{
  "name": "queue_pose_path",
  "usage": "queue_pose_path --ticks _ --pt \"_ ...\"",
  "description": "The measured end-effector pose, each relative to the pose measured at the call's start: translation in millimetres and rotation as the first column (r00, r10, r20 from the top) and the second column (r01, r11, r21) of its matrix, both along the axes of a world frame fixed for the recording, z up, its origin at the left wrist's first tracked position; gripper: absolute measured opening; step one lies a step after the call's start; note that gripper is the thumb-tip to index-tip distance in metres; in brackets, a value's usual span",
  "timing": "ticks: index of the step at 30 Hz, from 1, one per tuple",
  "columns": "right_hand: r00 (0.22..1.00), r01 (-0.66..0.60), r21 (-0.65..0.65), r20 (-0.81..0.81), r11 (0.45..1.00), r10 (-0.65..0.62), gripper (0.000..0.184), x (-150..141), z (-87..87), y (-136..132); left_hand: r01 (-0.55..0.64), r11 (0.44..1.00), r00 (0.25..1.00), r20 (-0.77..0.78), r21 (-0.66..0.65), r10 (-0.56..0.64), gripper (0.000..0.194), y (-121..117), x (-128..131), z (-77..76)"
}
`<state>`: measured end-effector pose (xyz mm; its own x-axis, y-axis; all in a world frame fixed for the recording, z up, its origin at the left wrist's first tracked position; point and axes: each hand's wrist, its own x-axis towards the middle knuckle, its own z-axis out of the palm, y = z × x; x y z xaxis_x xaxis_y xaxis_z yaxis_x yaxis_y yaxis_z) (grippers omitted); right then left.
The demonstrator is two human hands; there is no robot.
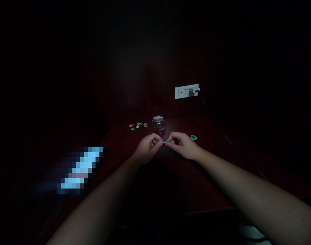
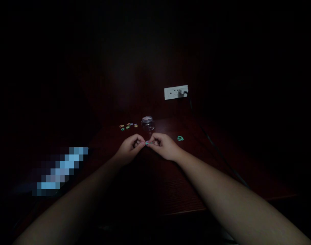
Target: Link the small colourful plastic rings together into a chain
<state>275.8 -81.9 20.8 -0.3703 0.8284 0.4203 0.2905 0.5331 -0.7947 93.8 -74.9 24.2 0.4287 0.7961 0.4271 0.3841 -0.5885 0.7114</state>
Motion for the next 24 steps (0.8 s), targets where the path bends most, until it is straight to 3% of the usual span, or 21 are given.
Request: queue_pose_path --ticks 4,11,18,24 --pt "1.0 0.018 0.025 -0.001 1.0 -0.018 0.018 1.7 1.2 0.1 -0.011 1.0 0.998 0.059 -0.018 0.012 0.017 3.4 -2.2 0.0" --pt "0.998 0.026 0.003 -0.055 1.0 -0.026 0.016 2.4 0.3 2.0 -0.21 0.978 0.954 0.216 -0.01 0.208 0.018 15.4 -13.3 0.2" --pt "0.995 -0.04 -0.017 -0.089 0.999 0.039 0.022 -1.4 -2.2 2.6 -0.008 0.997 0.996 0.085 -0.073 0.014 0.019 4.0 -3.1 -2.0" --pt "1.0 -0.026 0.035 0.01 0.999 0.025 0.015 -0.6 0.5 0.2 -0.015 0.998 0.997 0.076 -0.056 0.019 0.018 3.0 -3.3 0.1"
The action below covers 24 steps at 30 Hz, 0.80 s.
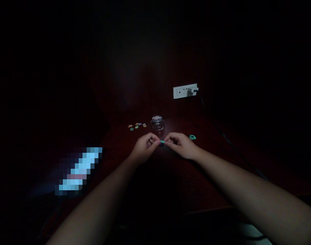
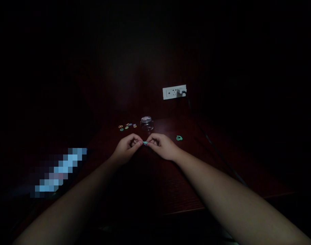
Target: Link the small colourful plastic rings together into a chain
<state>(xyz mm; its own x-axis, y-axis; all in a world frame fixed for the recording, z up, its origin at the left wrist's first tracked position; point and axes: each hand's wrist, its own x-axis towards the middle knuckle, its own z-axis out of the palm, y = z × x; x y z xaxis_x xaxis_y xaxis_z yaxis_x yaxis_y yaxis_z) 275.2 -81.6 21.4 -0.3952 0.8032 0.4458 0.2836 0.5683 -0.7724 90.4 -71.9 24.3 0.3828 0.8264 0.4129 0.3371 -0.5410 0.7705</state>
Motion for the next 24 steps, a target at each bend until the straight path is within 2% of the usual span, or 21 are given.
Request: queue_pose_path --ticks 5,10,15,24 --pt "0.999 0.026 0.018 0.021 1.0 -0.026 0.012 1.0 0.6 0.9 -0.014 0.999 1.0 -0.021 0.032 0.015 0.018 1.5 -1.4 -0.2" --pt "0.998 0.049 0.024 0.03 0.999 -0.05 0.014 1.5 0.3 2.2 -0.027 1.0 0.999 0.019 0.001 0.027 0.019 3.6 -2.7 -1.8" --pt "1.0 0.007 -0.015 -0.017 1.0 -0.007 0.016 -0.9 -1.3 1.4 -0.02 1.0 0.999 0.042 -0.015 0.021 0.02 2.2 -0.1 -1.7" --pt "1.0 0.01 0.0 0.026 1.0 -0.01 0.019 -1.4 -1.7 0.8 0.008 0.999 1.0 0.014 -0.035 -0.007 0.02 2.0 0.0 -3.2"
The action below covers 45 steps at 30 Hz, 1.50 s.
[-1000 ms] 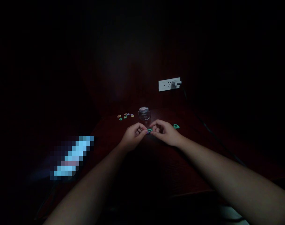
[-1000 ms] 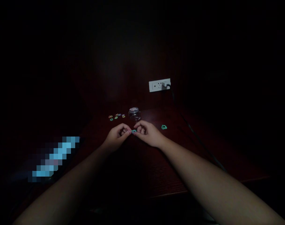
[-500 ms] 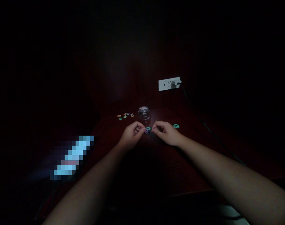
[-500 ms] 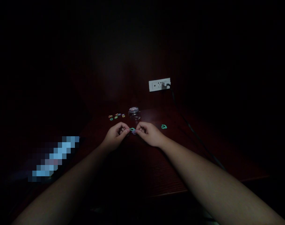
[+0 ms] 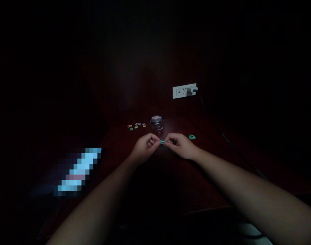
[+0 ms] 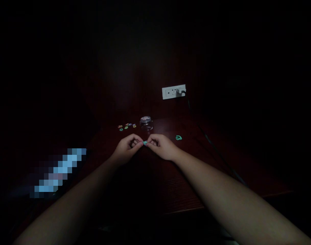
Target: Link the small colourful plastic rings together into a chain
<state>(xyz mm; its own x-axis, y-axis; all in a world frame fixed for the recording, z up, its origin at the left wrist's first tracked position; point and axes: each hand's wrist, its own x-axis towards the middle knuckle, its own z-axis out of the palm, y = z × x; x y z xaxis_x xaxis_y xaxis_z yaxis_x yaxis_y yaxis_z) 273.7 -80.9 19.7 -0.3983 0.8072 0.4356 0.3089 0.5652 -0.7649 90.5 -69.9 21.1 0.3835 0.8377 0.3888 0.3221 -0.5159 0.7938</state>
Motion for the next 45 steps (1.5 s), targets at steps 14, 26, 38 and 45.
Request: queue_pose_path --ticks 14,26,38,45 --pt "1.0 -0.017 -0.081 0.005 0.997 0.017 0.028 -0.7 -0.6 -1.5 0.067 0.997 0.998 -0.018 -0.046 -0.068 0.021 -2.3 1.6 -0.1" --pt "0.987 -0.055 -0.054 0.146 0.997 0.062 0.032 4.5 -7.9 5.8 0.066 0.998 0.997 -0.039 0.014 -0.065 0.02 -0.3 1.7 -3.2" --pt "0.987 -0.047 -0.067 0.152 0.997 0.057 0.03 3.6 -5.6 3.0 -0.165 0.982 0.983 0.101 0.093 0.156 0.018 1.6 -0.1 3.2" --pt "0.986 -0.069 -0.093 0.146 0.993 0.083 0.03 2.8 -7.7 2.3 -0.295 0.953 0.934 0.231 0.07 0.272 0.018 7.3 -11.3 9.1"
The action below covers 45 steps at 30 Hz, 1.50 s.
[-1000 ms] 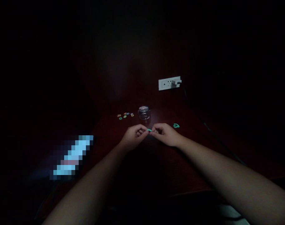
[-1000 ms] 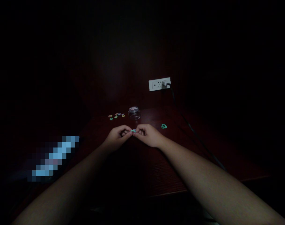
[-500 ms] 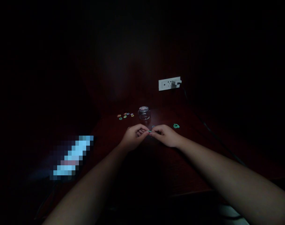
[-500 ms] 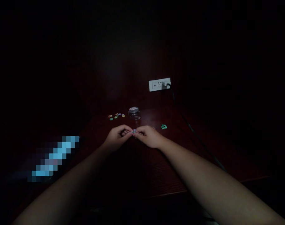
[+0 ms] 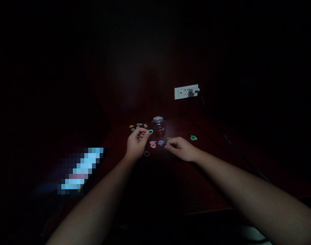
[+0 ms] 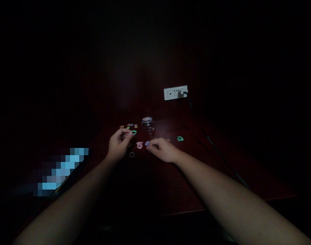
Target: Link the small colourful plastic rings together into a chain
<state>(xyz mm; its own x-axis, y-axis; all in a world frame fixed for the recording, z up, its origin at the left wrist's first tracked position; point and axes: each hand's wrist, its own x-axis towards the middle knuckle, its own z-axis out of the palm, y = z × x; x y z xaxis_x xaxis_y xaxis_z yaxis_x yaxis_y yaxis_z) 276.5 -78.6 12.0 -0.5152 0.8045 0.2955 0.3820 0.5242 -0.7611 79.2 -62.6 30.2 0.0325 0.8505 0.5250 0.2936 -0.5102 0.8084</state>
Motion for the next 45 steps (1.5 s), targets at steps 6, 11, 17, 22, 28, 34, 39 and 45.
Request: queue_pose_path --ticks 6,11,17,22,28,34,39,45 --pt "0.999 0.03 0.02 -0.023 0.999 -0.029 0.029 0.4 2.2 0.4 0.247 0.969 0.939 -0.242 -0.019 -0.244 0.017 -15.6 13.1 -2.8" --pt "1.0 0.013 0.023 0.005 1.0 -0.013 0.029 0.7 0.9 1.6 0.206 0.978 0.953 -0.226 -0.002 -0.201 0.018 -12.3 10.6 -3.1" --pt "0.998 0.021 0.021 -0.053 1.0 -0.02 0.027 -0.1 2.4 -0.4 0.272 0.961 0.928 -0.249 -0.05 -0.276 0.018 -11.7 13.1 -5.6" --pt "0.999 0.018 0.001 -0.032 1.0 -0.018 0.029 1.5 -1.5 2.2 0.224 0.974 0.952 -0.203 -0.041 -0.228 0.019 -8.2 11.0 -6.0" --pt "0.997 0.027 -0.017 -0.067 1.0 -0.028 0.026 0.7 -1.0 0.5 0.228 0.971 0.953 -0.189 -0.073 -0.238 0.02 -6.4 10.5 -7.7" --pt "0.999 0.029 -0.006 -0.044 1.0 -0.029 0.028 1.4 -0.1 0.3 0.25 0.966 0.935 -0.242 -0.07 -0.259 0.02 -8.8 12.9 -8.5" --pt "0.999 0.048 -0.019 -0.02 0.999 -0.049 0.026 0.4 -1.0 0.1 0.193 0.978 0.968 -0.147 -0.085 -0.204 0.023 -2.8 8.1 -8.7" --pt "0.99 0.047 0.041 -0.132 0.998 -0.041 0.018 -2.0 4.0 -1.7 0.287 0.95 0.917 -0.252 -0.123 -0.31 0.021 -10.2 13.2 -9.3"
